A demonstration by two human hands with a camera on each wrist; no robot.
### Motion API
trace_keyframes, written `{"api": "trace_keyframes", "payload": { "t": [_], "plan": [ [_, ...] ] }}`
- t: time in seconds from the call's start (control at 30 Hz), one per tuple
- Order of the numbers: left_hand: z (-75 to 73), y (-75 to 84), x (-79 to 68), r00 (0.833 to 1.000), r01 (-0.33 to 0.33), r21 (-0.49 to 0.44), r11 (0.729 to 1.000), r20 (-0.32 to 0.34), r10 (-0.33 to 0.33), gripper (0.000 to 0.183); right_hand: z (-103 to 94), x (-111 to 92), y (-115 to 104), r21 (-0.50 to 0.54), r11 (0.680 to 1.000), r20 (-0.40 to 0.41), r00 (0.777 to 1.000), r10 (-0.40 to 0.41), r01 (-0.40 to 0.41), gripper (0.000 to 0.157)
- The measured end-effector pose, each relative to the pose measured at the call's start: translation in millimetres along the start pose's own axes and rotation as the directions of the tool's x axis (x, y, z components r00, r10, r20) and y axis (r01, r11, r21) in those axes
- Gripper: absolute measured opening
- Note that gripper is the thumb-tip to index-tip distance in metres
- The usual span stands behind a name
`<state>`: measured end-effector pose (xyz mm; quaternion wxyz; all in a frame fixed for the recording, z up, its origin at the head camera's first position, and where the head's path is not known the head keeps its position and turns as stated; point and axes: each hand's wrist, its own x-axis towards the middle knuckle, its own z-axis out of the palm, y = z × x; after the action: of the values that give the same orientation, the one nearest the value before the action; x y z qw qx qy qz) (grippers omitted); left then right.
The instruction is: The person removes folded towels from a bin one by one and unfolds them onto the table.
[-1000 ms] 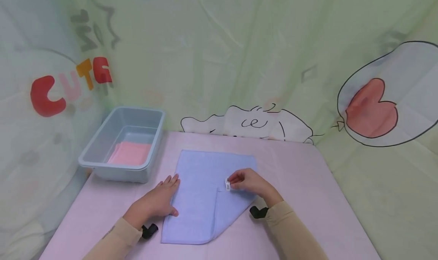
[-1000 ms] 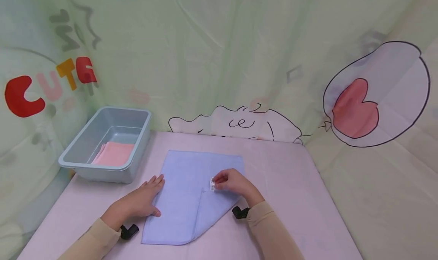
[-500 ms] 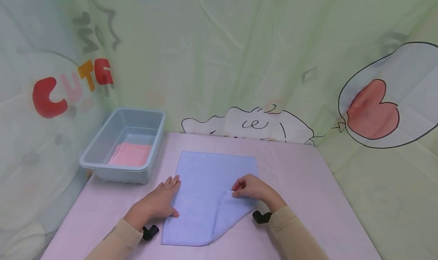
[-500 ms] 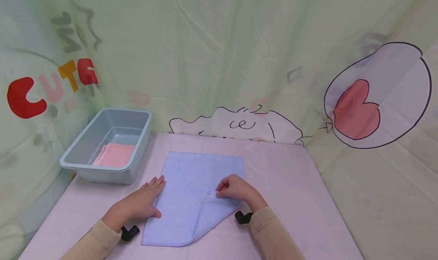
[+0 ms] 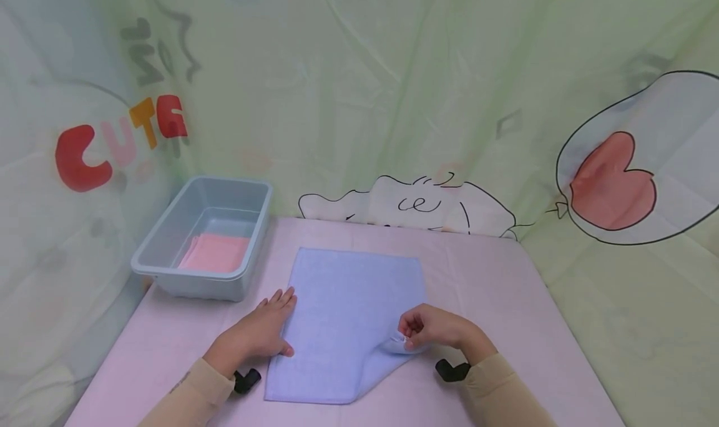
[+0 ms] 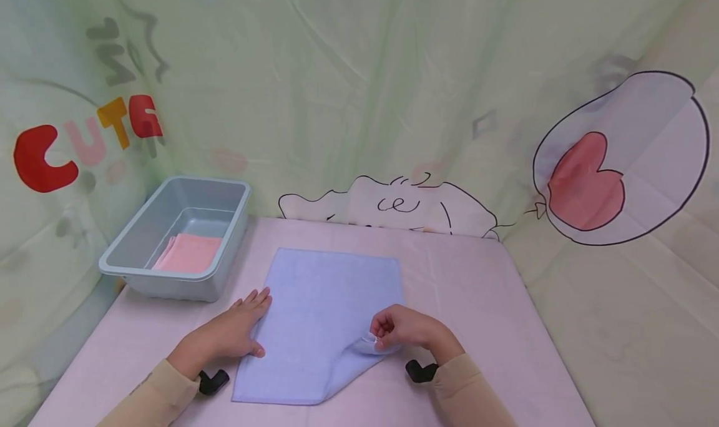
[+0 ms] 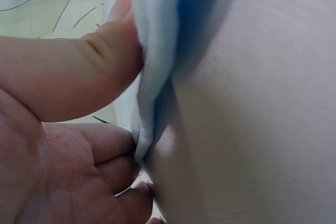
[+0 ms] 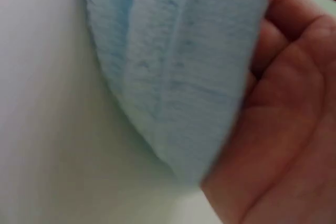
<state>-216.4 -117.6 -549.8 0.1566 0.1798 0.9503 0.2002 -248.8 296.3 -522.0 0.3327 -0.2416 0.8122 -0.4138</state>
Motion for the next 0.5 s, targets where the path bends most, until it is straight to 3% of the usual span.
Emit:
{"api": "trace_keyframes", "payload": {
  "t": [0.3,0.5],
  "plan": [
    [0.3,-0.5,1.2,1.000,0.003,0.013,1.000,0.005,-0.003,0.111,4.2,-26.9,5.3,0.113,0.993,0.167,0.986,0.001,-0.020,0.021],
    [-1.2,2.2,-0.8,1.000,0.007,0.004,1.000,0.007,-0.008,0.111,5.3,-36.5,7.3,0.122,0.992,0.191,0.982,-0.009,-0.014,0.026]
  ]
}}
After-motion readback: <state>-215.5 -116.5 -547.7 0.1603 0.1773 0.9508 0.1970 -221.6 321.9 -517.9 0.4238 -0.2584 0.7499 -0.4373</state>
